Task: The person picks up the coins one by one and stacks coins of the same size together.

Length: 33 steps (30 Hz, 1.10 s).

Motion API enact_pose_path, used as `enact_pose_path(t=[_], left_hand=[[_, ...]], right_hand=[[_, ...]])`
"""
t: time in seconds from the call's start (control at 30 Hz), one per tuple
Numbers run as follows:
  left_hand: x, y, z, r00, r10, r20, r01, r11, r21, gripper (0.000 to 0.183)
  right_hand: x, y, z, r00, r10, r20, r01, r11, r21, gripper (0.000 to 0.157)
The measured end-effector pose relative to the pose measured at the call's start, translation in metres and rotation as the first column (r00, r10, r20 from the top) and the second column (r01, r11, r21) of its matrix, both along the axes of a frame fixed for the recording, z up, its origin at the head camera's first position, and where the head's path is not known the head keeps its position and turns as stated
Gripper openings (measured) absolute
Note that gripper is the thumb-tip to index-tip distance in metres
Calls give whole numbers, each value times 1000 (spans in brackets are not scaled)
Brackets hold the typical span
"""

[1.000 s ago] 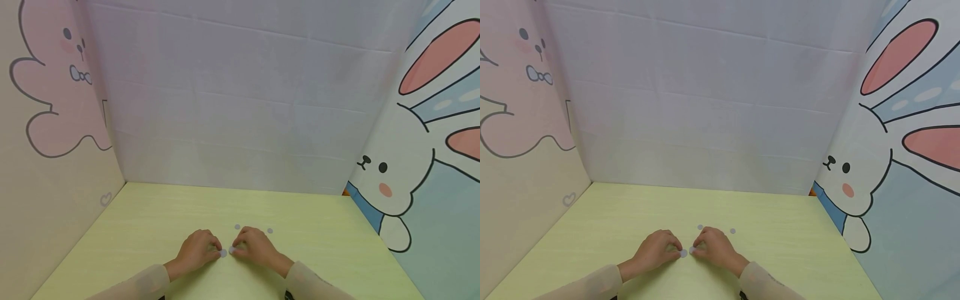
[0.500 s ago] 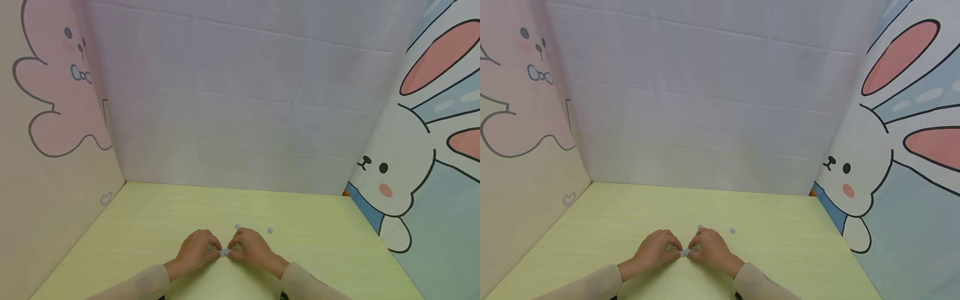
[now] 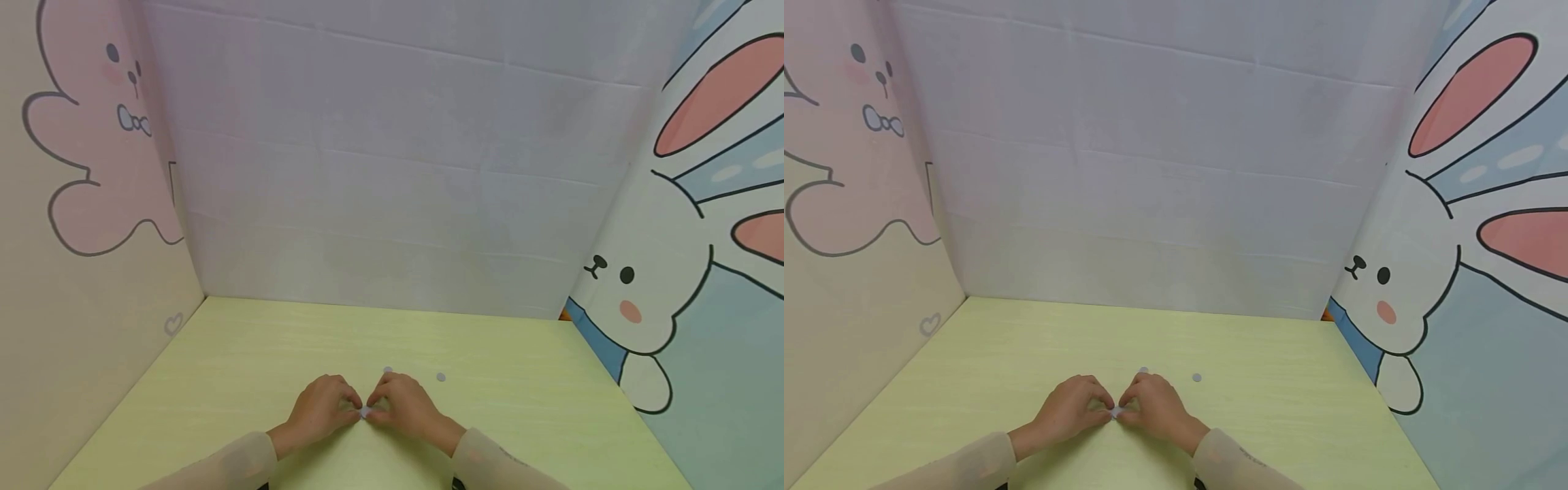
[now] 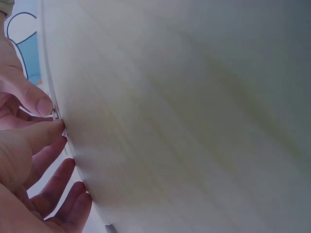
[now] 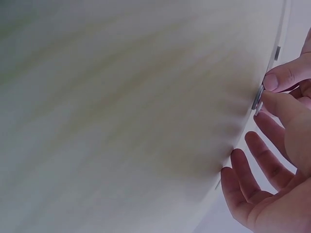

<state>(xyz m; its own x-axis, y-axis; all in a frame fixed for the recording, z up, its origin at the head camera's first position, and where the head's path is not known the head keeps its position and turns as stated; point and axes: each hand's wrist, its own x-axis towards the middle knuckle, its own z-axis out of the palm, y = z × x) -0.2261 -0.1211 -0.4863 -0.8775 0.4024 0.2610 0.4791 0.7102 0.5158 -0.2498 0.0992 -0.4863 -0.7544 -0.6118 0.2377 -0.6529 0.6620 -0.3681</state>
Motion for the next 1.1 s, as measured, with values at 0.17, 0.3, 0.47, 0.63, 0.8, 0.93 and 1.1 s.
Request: enact_pose_path(t=[0.17, 0.3, 0.47, 0.63, 0.8, 0.93, 1.1], left_hand=[[-1, 0, -1, 1000, 3, 2, -3, 1000, 0, 12], [-1, 0, -2, 1000, 3, 3, -3, 1000, -2, 13], [-2, 0, -2, 1000, 6, 9, -6, 1000, 3, 13], [-3, 1, -4, 1000, 19, 6, -19, 1000, -11, 12], [-3, 1, -4, 1000, 20, 2, -20, 1000, -12, 12], [-3, 0, -3, 1000, 9, 8, -9, 1000, -2, 14], [-2, 1, -1, 1000, 18, 20, -18, 1000, 0, 15]], right_hand=[[0, -2, 0, 1000, -8, -9, 8, 1000, 7, 9], [1, -3, 0, 1000, -14, -14, 14, 1000, 21, 9], [1, -3, 2, 1000, -2, -20, 2, 1000, 14, 9], [1, -3, 2, 999, 13, -37, -12, 1000, 16, 9], [1, -3, 1, 999, 15, -32, -15, 1000, 5, 10], [0, -2, 0, 1000, 0, -11, 0, 1000, 5, 13], [0, 1, 0, 1000, -21, 15, 20, 1000, 21, 13]])
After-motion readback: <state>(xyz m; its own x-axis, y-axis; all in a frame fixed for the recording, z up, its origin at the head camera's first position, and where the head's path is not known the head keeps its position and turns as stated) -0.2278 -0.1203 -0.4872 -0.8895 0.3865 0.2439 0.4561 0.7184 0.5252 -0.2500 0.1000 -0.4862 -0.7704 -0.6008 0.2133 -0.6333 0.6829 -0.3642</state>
